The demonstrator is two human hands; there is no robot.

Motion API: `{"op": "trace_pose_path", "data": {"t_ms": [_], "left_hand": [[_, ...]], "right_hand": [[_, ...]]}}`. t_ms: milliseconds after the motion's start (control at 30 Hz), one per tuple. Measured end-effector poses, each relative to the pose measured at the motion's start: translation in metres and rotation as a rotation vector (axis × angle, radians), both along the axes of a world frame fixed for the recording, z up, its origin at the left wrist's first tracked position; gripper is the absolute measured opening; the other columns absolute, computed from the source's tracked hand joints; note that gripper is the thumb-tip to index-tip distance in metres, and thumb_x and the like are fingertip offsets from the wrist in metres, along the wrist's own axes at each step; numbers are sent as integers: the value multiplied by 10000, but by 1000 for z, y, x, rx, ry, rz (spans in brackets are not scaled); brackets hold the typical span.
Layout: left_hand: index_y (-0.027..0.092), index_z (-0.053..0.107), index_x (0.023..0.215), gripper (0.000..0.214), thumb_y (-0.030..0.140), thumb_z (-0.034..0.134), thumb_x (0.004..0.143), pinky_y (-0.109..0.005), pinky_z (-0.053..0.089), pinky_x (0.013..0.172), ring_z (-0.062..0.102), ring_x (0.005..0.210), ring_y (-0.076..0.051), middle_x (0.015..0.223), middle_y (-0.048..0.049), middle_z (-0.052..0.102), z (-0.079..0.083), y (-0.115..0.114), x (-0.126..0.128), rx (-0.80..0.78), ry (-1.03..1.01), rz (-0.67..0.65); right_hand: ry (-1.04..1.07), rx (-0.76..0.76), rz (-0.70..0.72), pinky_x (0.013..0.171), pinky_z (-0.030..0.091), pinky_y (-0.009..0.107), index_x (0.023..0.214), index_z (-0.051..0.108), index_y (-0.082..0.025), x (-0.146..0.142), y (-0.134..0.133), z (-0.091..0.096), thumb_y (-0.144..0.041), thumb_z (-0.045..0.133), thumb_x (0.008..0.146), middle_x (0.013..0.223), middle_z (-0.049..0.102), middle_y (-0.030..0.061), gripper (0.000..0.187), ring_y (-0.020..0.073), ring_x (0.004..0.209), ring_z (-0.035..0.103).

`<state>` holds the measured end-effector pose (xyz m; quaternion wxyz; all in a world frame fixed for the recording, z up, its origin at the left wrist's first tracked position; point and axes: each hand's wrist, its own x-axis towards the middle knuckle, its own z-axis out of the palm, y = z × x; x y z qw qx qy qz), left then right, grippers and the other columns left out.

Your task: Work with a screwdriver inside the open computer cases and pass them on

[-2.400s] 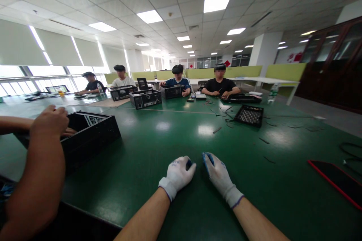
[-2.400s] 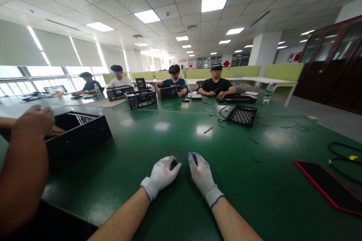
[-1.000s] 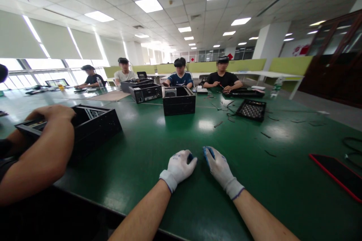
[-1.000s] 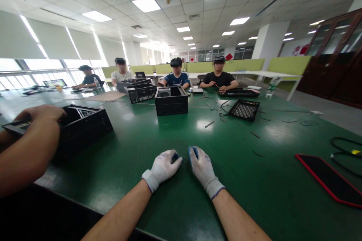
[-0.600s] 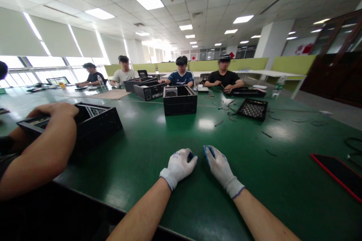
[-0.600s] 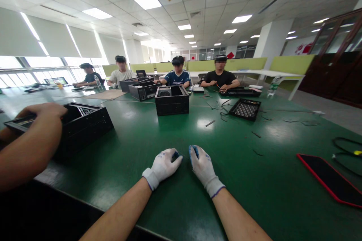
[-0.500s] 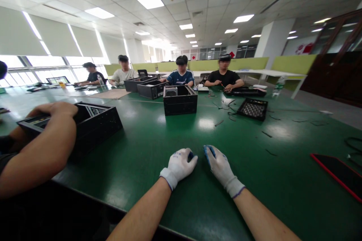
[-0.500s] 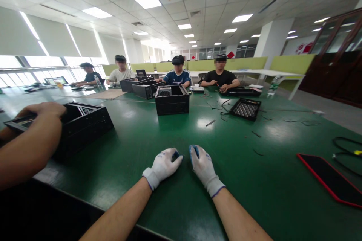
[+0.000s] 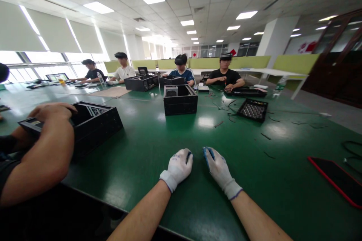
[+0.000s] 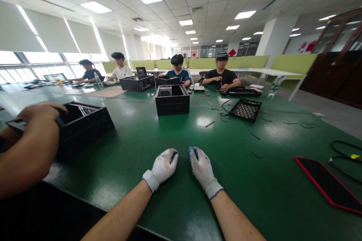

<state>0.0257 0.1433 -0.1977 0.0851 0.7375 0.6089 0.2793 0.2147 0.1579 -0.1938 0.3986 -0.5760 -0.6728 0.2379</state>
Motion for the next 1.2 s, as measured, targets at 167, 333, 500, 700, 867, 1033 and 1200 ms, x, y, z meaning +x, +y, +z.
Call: {"op": "trace_pose_path", "data": {"t_ms": [167, 333, 500, 700, 867, 1033, 1200], "left_hand": [[193, 623, 1193, 299, 276, 389, 1026, -294, 491, 986, 663, 1070, -192, 1172, -80, 706, 4, 7, -3, 5, 12, 14], [189, 609, 1242, 298, 231, 427, 1010, -315, 502, 974, 670, 1056, -200, 1173, -96, 700, 22, 43, -21, -10, 63, 8], [156, 597, 1279, 299, 221, 470, 1016, -378, 505, 995, 660, 1072, -213, 1173, -121, 683, 51, 109, -49, -11, 124, 51], [182, 603, 1268, 353, 381, 616, 977, -449, 567, 911, 641, 1078, -229, 1274, -100, 621, 85, 198, -67, -26, 198, 123], [185, 589, 1295, 375, 369, 627, 970, -454, 562, 924, 630, 1111, -242, 1308, -107, 603, 102, 256, -72, -2, 237, 219], [196, 556, 1350, 426, 369, 628, 968, -493, 535, 976, 596, 1186, -270, 1388, -119, 553, 120, 306, -75, 31, 264, 239], [187, 575, 1322, 405, 367, 635, 964, -491, 540, 967, 604, 1173, -266, 1359, -113, 575, 125, 338, -83, -50, 334, 220]], "right_hand": [[7, -15, -12, 1074, 439, 420, 1189, 665, -166, 0, 1, 1, -610, 344, 975, 1238, 693, 149, 589, 268, 1156, 635], [12, -35, -11, 1073, 445, 421, 1200, 673, -175, -1, 1, 2, -622, 374, 966, 1235, 696, 145, 587, 273, 1154, 639], [36, -64, -14, 1083, 439, 424, 1211, 658, -130, -3, -1, 7, -624, 350, 965, 1236, 687, 165, 632, 277, 1163, 633], [39, -80, 1, 1050, 471, 433, 1182, 669, -120, -4, -4, 15, -639, 339, 952, 1193, 697, 175, 657, 287, 1109, 657], [41, -81, -4, 1046, 479, 436, 1172, 677, -139, -4, -5, 14, -630, 338, 963, 1192, 699, 162, 633, 285, 1117, 657], [38, -88, -8, 1051, 474, 424, 1179, 673, -161, -4, -3, 6, -604, 335, 984, 1202, 695, 145, 591, 274, 1137, 645], [35, -62, -30, 1041, 480, 399, 1170, 669, -179, -7, 1, 1, -579, 344, 1004, 1194, 697, 131, 542, 252, 1121, 649]]}}
